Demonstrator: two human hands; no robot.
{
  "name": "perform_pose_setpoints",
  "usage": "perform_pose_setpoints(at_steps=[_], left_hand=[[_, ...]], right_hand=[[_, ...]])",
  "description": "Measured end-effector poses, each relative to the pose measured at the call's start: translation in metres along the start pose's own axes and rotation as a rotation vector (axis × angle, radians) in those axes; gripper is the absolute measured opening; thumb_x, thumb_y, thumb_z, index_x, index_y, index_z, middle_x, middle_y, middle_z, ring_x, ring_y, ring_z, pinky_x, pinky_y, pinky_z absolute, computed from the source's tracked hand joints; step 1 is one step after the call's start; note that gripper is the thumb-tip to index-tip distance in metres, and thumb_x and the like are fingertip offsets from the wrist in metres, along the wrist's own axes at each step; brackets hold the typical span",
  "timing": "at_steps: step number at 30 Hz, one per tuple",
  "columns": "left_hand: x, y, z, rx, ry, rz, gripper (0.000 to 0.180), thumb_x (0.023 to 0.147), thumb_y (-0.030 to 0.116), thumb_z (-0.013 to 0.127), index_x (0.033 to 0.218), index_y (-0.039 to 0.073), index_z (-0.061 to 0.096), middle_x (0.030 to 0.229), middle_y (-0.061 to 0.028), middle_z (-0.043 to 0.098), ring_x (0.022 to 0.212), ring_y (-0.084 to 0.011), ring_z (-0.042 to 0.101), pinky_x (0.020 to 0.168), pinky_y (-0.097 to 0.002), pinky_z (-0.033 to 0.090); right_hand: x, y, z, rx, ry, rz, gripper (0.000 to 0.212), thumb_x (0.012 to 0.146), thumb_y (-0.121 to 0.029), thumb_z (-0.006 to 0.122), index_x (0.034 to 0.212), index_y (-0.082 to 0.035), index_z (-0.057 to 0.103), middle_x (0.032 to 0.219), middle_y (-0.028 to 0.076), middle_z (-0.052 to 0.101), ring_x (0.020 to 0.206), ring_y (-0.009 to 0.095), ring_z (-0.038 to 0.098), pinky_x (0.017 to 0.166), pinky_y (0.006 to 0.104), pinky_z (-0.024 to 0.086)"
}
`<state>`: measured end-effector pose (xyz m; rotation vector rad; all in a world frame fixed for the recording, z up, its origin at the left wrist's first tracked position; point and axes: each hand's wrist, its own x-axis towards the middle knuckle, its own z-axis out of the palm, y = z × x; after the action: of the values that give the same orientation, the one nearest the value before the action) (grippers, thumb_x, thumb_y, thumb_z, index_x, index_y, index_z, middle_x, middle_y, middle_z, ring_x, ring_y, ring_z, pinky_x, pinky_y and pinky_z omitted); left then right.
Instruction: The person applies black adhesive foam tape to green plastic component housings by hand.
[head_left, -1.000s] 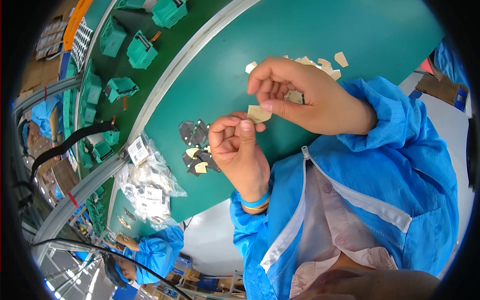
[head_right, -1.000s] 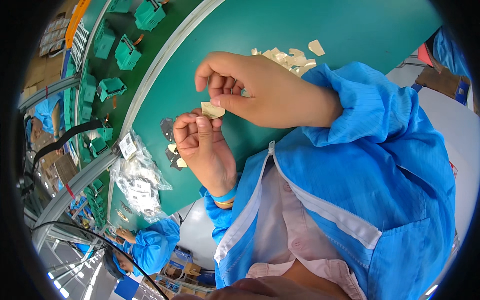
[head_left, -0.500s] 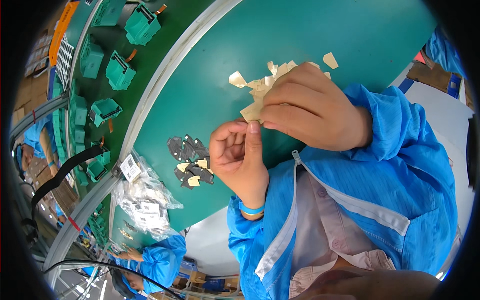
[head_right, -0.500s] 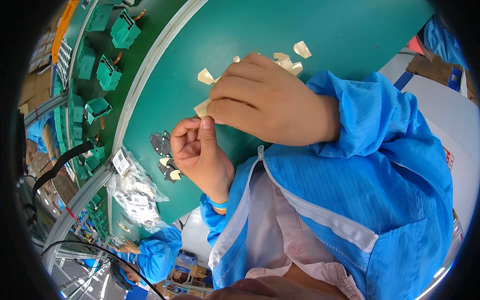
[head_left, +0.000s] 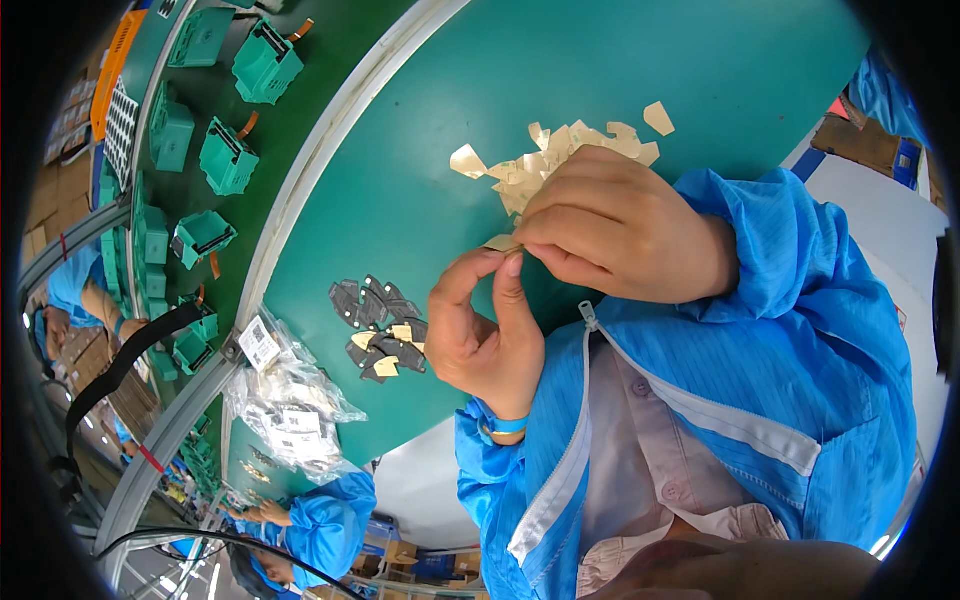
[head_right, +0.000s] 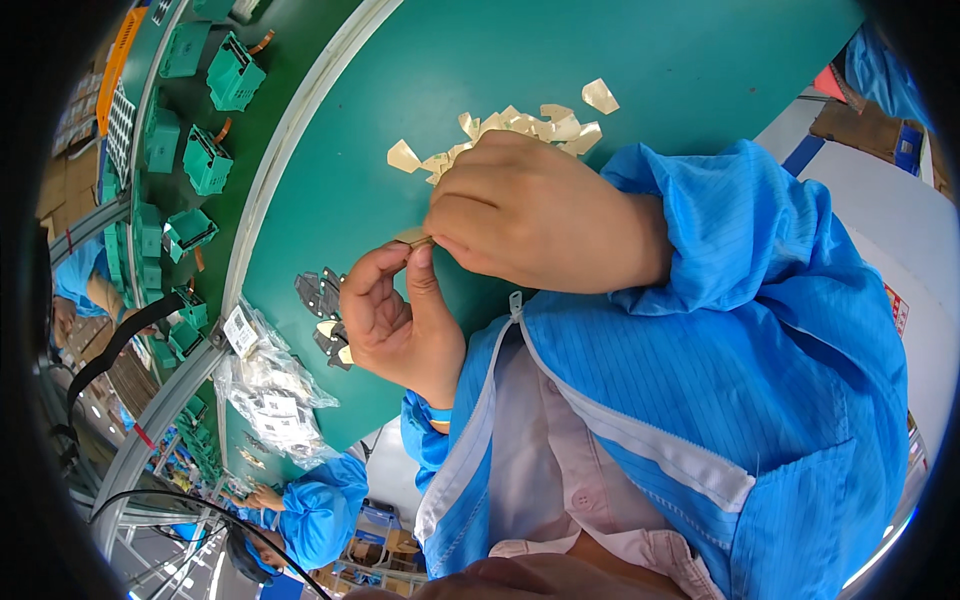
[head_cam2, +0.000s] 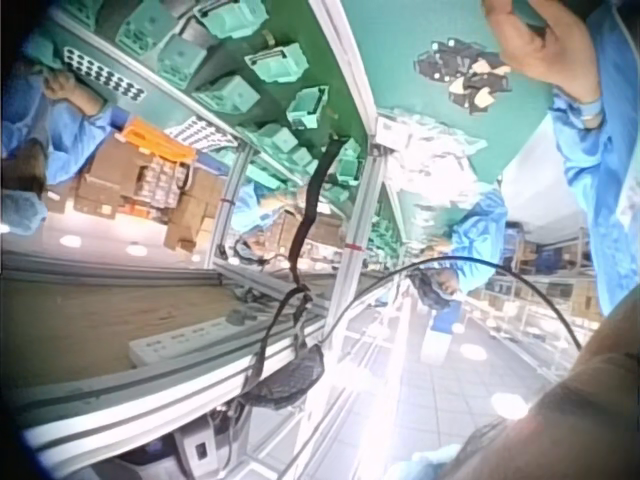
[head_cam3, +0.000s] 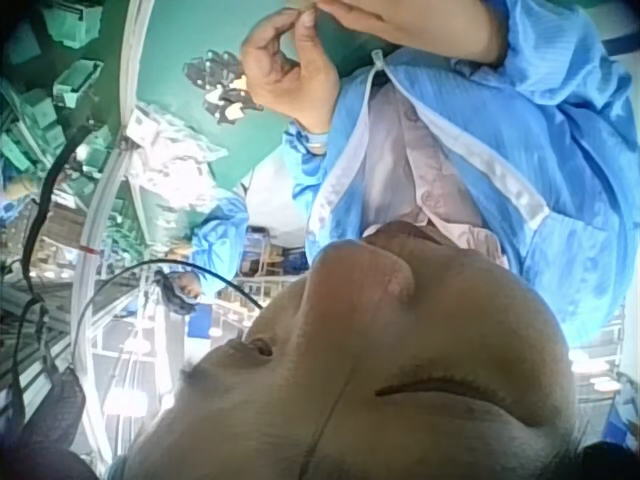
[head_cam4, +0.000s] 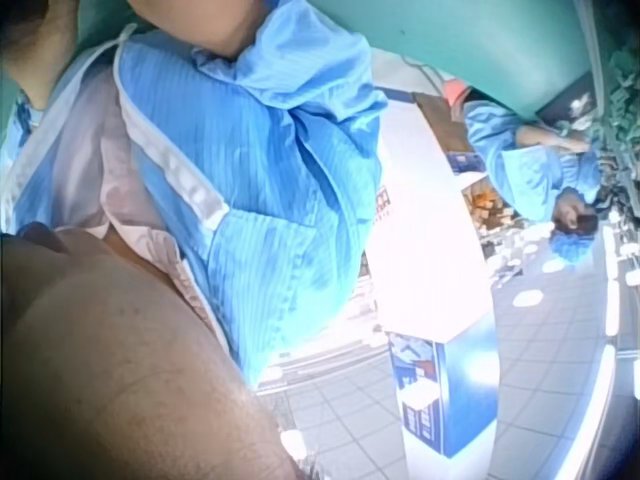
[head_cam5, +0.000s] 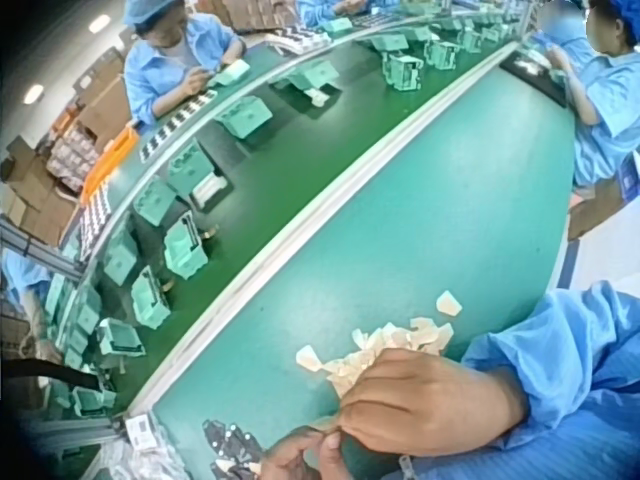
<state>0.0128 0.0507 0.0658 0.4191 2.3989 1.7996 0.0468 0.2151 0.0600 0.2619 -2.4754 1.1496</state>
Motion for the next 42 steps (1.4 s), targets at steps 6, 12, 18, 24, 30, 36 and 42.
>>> perform_pose_setpoints(at_steps=[6, 12, 18, 24, 30, 36, 42], left_hand=[[-0.002, 0.002, -0.002, 0.024, -0.036, 0.004, 0.021, 0.086, -0.007, 0.07, 0.102, -0.004, 0.057, 0.096, -0.0123, 0.064, 0.09, -0.0167, 0.064, 0.083, -0.0276, 0.052], [-0.002, -0.001, -0.007, -0.032, -0.08, 0.005, 0.025, 0.087, -0.007, 0.068, 0.108, -0.003, 0.056, 0.097, -0.011, 0.064, 0.09, -0.0158, 0.064, 0.082, -0.0262, 0.051], [0.004, -0.006, -0.014, -0.451, -0.061, -0.279, 0.042, 0.09, -0.006, 0.065, 0.129, -0.005, 0.051, 0.099, -0.0077, 0.066, 0.094, -0.0149, 0.064, 0.087, -0.0254, 0.048], [-0.002, -0.01, 0.001, -0.596, 0.074, -0.293, 0.04, 0.088, -0.007, 0.066, 0.126, -0.004, 0.053, 0.097, -0.0072, 0.067, 0.093, -0.0136, 0.063, 0.087, -0.0256, 0.048], [-0.002, -0.009, 0.008, -0.58, -0.005, -0.235, 0.042, 0.085, -0.008, 0.069, 0.124, -0.003, 0.054, 0.107, -0.0089, 0.065, 0.097, -0.0156, 0.062, 0.091, -0.028, 0.047], [-0.003, -0.019, -0.012, -0.368, -0.183, -0.184, 0.035, 0.084, -0.009, 0.068, 0.117, -0.002, 0.058, 0.109, -0.0113, 0.064, 0.1, -0.0173, 0.06, 0.094, -0.0301, 0.045], [-0.003, -0.01, -0.009, -0.59, -0.121, -0.344, 0.016, 0.091, -0.006, 0.063, 0.105, -0.001, 0.058, 0.103, -0.0097, 0.065, 0.095, -0.0144, 0.061, 0.088, -0.0285, 0.048]], right_hand=[[0.001, 0.0, -0.004, 0.157, -0.102, 0.22, 0.014, 0.074, 0.0, 0.069, 0.083, -0.005, 0.061, 0.079, 0.008, 0.062, 0.07, 0.024, 0.061, 0.066, 0.0327, 0.049], [0.001, 0.018, -0.005, 0.429, 0.015, 0.564, 0.012, 0.079, -0.001, 0.069, 0.081, -0.002, 0.056, 0.077, 0.007, 0.057, 0.07, 0.017, 0.058, 0.062, 0.0288, 0.045], [-0.008, 0.023, -0.005, 0.1, -0.063, 0.298, 0.011, 0.084, -0.006, 0.066, 0.088, -0.004, 0.057, 0.085, 0.009, 0.056, 0.08, 0.023, 0.057, 0.07, 0.0336, 0.045], [-0.006, -0.005, 0.0, 0.478, -0.053, 0.396, 0.012, 0.087, -0.006, 0.064, 0.097, -0.004, 0.059, 0.097, 0.01, 0.057, 0.09, 0.025, 0.056, 0.078, 0.0348, 0.044], [-0.004, 0.0, -0.005, 0.516, -0.139, 0.428, 0.012, 0.087, -0.003, 0.064, 0.098, -0.004, 0.058, 0.101, 0.009, 0.056, 0.096, 0.025, 0.054, 0.082, 0.0335, 0.042], [0.011, 0.002, -0.025, -0.071, -0.339, 0.007, 0.02, 0.081, -0.008, 0.07, 0.098, -0.007, 0.059, 0.105, 0.006, 0.057, 0.099, 0.024, 0.055, 0.09, 0.0387, 0.038], [0.018, -0.002, -0.022, -0.064, -0.189, 0.04, 0.026, 0.081, -0.011, 0.072, 0.105, -0.007, 0.062, 0.109, 0.006, 0.059, 0.102, 0.025, 0.056, 0.088, 0.039, 0.039]])
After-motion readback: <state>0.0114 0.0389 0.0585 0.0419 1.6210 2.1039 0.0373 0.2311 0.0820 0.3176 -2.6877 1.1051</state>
